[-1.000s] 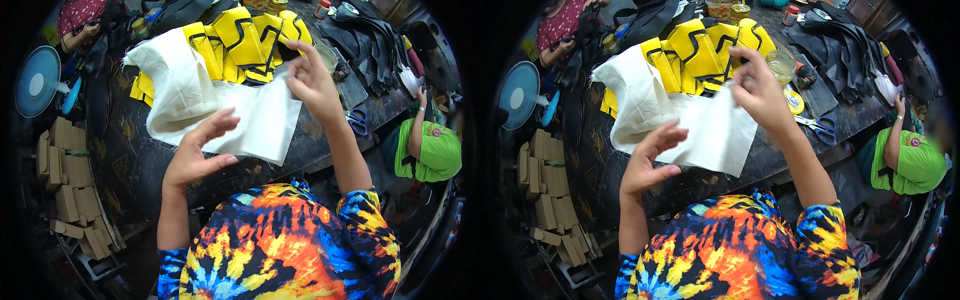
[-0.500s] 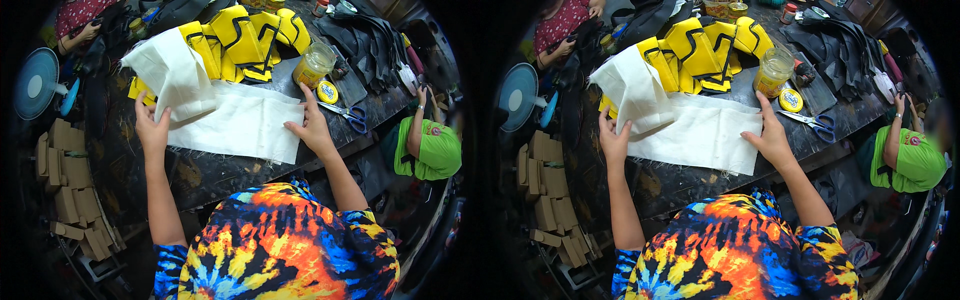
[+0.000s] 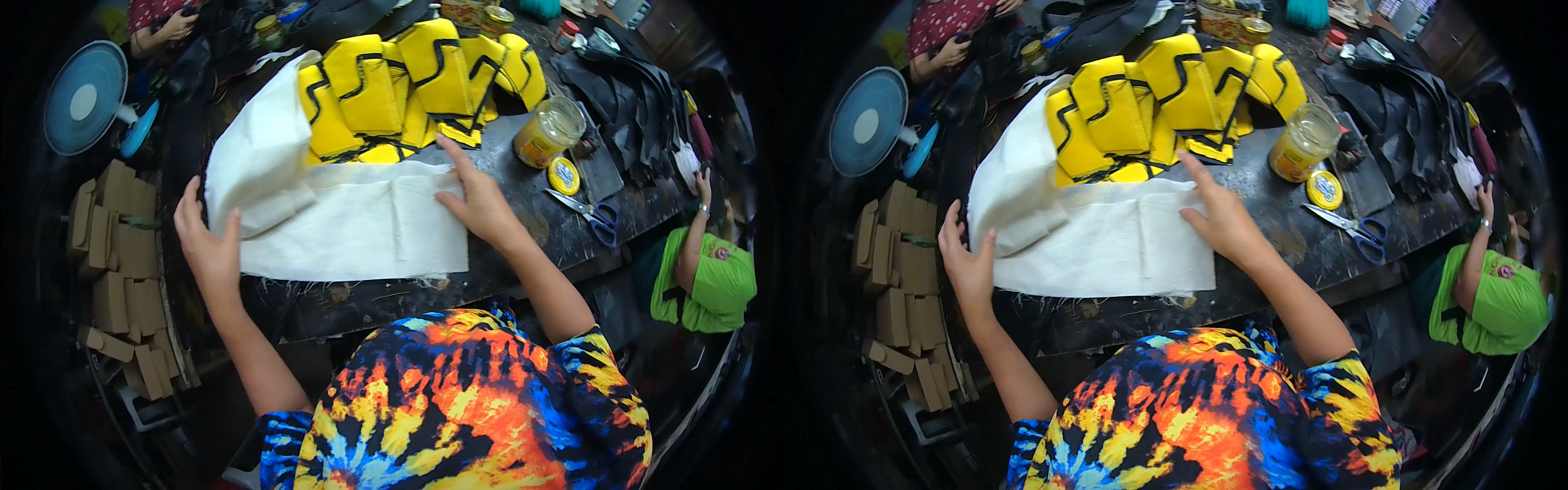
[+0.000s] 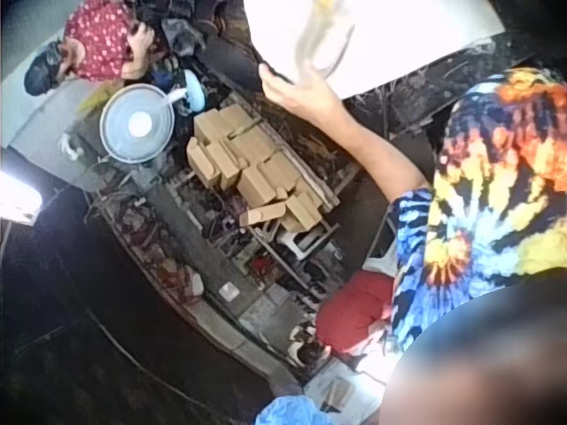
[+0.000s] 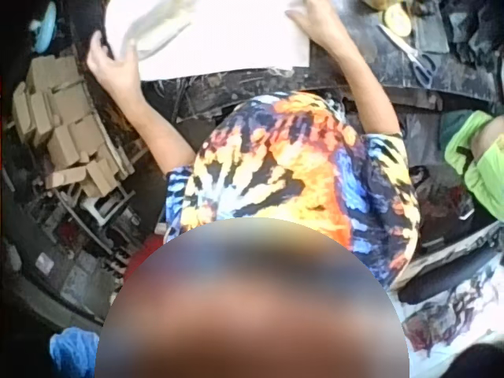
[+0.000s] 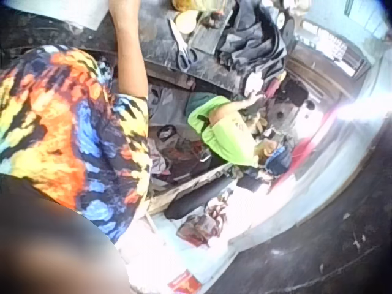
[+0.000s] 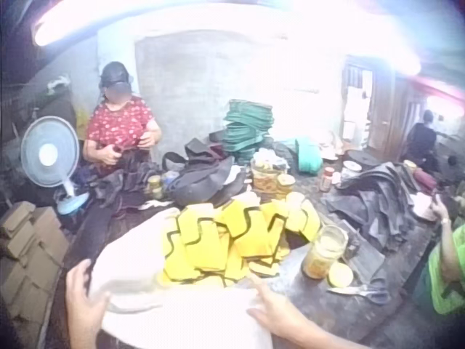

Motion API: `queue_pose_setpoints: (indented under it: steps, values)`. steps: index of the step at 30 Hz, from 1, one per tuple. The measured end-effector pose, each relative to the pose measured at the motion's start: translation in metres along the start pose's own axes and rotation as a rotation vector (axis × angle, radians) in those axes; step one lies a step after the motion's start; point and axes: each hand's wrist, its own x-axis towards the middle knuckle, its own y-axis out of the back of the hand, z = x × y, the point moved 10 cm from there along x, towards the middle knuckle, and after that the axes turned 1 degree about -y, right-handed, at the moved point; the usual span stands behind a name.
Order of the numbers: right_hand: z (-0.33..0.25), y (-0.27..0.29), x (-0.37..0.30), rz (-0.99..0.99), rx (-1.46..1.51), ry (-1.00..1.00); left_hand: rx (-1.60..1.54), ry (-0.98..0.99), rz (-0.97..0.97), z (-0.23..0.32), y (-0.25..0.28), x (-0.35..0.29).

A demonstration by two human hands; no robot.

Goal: The person handles yellow and white fabric pieces on a worktable, then uses scissors to cut black fabric strips into smaller pieces. The person repeatedly picks up strips, cuts them, and places the cut pieces on the table.

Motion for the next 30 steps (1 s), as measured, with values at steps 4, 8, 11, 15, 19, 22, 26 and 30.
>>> queue_pose_setpoints:
  steps: [4, 8, 11, 15, 19, 22, 26, 30]
  values:
    - [-0.027, 0.028, 0.006, -0.003, 0.090, 0.029, -0.031, -0.252, 0.167, 0.065, 0.011, -0.029]
    - [-0.073, 0.035, 0.031, -0.072, 0.380, 0.094, -1.084, -0.267, -0.830, 0.156, -0.052, -0.107]
    - [-0.130, 0.024, 0.050, -0.136, 0.580, 0.276, -1.024, -0.557, -1.212, 0.231, -0.096, -0.180]
    - [-0.191, 0.032, 0.055, -0.125, 0.758, 0.566, -0.566, -0.809, -0.679, 0.227, -0.156, -0.150]
    - [-0.155, 0.089, 0.044, -0.046, 0.527, 0.498, -0.061, -0.690, -0.441, 0.128, -0.197, -0.136]
    - [-0.080, 0.107, 0.032, -0.033, 0.343, 0.253, 0.131, -0.696, -0.420, 0.037, -0.182, -0.121]
    - [-0.005, 0.084, 0.009, 0.031, -0.085, 0.136, 0.277, -0.890, -0.337, 0.002, -0.115, -0.111]
    - [0.040, 0.071, 0.007, 0.028, -0.175, 0.015, 0.184, -0.355, -0.872, 0.004, -0.092, -0.107]
